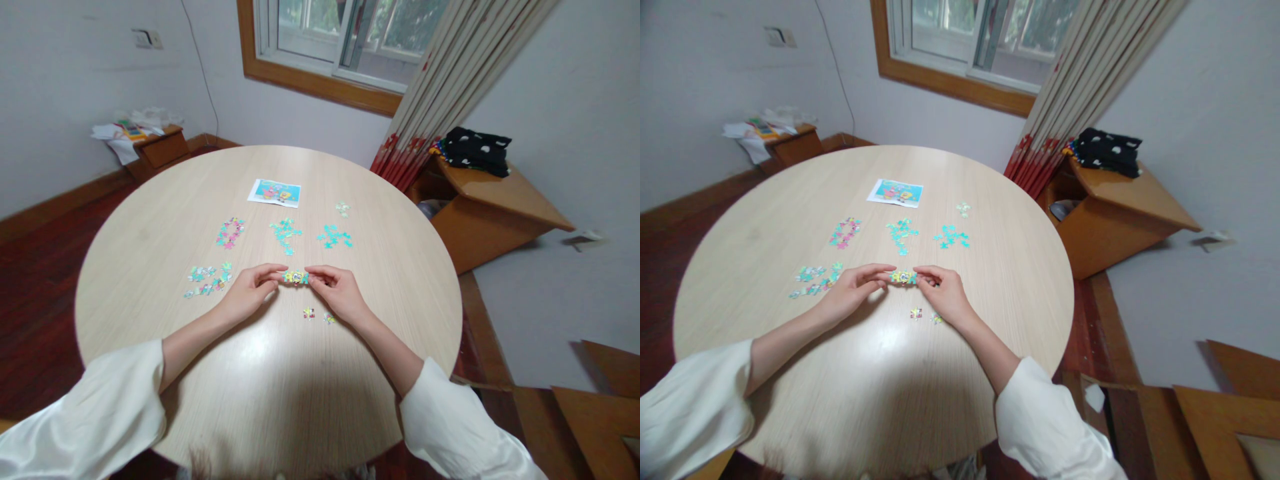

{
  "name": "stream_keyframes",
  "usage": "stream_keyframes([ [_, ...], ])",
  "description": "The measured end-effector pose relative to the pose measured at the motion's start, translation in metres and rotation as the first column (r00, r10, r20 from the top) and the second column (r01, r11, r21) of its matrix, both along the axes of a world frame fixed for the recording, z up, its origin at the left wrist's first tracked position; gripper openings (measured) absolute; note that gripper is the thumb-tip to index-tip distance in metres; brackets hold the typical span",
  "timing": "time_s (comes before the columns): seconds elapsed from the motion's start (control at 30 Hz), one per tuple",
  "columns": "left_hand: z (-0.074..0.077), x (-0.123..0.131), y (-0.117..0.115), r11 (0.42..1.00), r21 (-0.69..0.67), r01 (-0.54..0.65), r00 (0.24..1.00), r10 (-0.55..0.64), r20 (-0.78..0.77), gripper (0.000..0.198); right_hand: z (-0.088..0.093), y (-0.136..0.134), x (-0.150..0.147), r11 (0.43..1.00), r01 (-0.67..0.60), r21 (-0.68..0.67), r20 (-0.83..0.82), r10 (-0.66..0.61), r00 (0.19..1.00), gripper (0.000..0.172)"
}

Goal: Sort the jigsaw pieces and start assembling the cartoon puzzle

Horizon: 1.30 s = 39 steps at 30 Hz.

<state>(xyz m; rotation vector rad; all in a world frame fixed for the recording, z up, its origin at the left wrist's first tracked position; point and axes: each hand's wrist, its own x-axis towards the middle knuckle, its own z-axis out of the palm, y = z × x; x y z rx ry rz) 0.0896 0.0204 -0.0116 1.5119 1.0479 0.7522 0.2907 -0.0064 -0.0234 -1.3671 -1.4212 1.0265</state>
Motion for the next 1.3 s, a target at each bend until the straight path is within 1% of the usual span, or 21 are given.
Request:
stream_keyframes([
  [0.2, -0.001, 0.000, 0.001, 1.000, 0.008, 0.006, 1.000, -0.006, -0.010, 0.036, -0.001, -0.001, 0.000, 1.000, -0.009, -0.003, -0.020, 0.009, 1.000, 0.025],
  [0.47, -0.002, 0.000, 0.000, 1.000, 0.006, 0.010, 1.000, -0.010, -0.021, 0.037, 0.000, -0.001, 0.000, 1.000, -0.015, 0.000, -0.008, 0.015, 1.000, 0.025],
  [0.73, 0.000, 0.004, -0.001, 1.000, 0.024, -0.011, 1.000, 0.011, 0.006, 0.028, 0.002, -0.001, -0.002, 0.999, -0.024, 0.022, -0.003, 0.024, 1.000, 0.021],
  [0.9, 0.004, 0.013, -0.004, 0.998, 0.032, 0.049, 0.998, -0.050, 0.032, 0.022, 0.004, -0.002, -0.006, 0.998, -0.066, 0.019, -0.041, 0.066, 0.997, 0.020],
  [0.97, 0.005, 0.016, -0.004, 0.998, 0.028, 0.055, 0.998, -0.056, 0.034, 0.022, 0.004, -0.002, -0.007, 0.997, -0.074, 0.013, -0.051, 0.074, 0.996, 0.019],
  [1.07, 0.003, 0.018, -0.005, 1.000, 0.000, 0.028, 0.999, -0.028, 0.021, 0.023, 0.004, -0.002, -0.008, 0.997, -0.079, 0.006, -0.056, 0.079, 0.995, 0.020],
  [1.17, 0.000, 0.019, -0.005, 1.000, -0.012, -0.016, 1.000, 0.016, 0.006, 0.023, 0.007, -0.004, -0.010, 0.997, -0.073, 0.014, -0.026, 0.074, 0.997, 0.019],
  [1.3, -0.003, 0.020, -0.006, 0.999, -0.005, -0.040, 0.999, 0.040, -0.001, 0.023, 0.013, -0.009, -0.012, 0.995, -0.052, 0.083, 0.042, 0.049, 0.998, 0.017],
])
